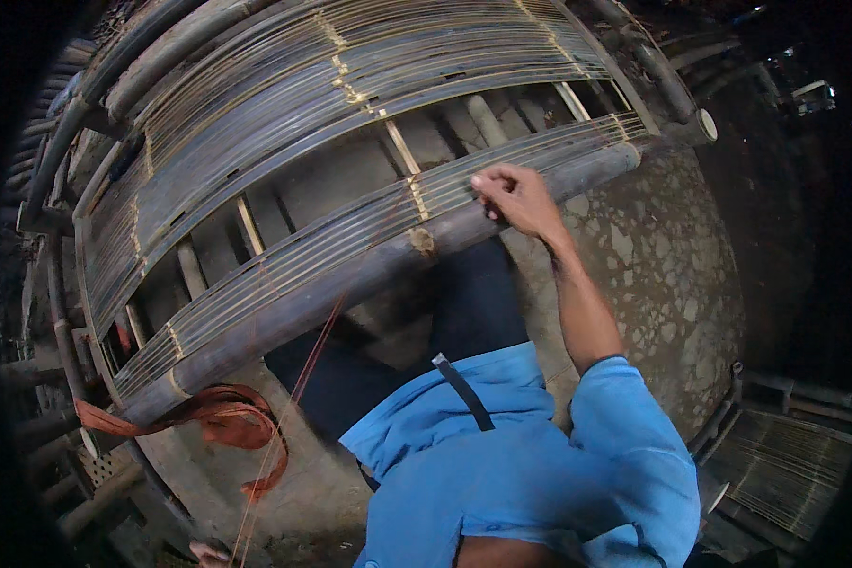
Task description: The person weaves thin bamboo slats together on a large circular frame, pulling a cord through the structure and tightening the slats into place.
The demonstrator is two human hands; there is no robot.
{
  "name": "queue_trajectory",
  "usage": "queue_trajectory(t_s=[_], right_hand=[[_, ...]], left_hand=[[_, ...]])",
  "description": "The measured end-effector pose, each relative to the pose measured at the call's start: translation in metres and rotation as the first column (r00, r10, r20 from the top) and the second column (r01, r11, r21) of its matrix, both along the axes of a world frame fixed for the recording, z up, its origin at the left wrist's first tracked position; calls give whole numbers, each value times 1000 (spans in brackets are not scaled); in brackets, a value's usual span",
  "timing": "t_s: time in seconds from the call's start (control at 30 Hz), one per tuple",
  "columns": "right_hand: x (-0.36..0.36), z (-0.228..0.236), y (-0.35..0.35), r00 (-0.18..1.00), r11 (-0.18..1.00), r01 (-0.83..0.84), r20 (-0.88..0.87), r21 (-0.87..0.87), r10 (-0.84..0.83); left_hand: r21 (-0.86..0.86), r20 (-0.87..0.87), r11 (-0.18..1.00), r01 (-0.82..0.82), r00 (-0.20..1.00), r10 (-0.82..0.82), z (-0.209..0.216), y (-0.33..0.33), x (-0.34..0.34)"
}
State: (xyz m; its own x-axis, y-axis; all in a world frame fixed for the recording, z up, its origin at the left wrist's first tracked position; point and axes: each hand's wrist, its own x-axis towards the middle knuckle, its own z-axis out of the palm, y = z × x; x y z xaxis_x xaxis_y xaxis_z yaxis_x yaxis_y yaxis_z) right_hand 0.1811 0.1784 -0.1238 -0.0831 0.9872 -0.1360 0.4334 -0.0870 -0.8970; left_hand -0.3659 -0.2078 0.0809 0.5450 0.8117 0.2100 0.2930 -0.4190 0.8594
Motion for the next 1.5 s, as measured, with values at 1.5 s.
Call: queue_trajectory(t_s=[1.5], right_hand=[[-24,-6,108,756,926,-343,538,-158,372]], left_hand=[[-55,-425,797,-602,736,527,-163,276,274]])
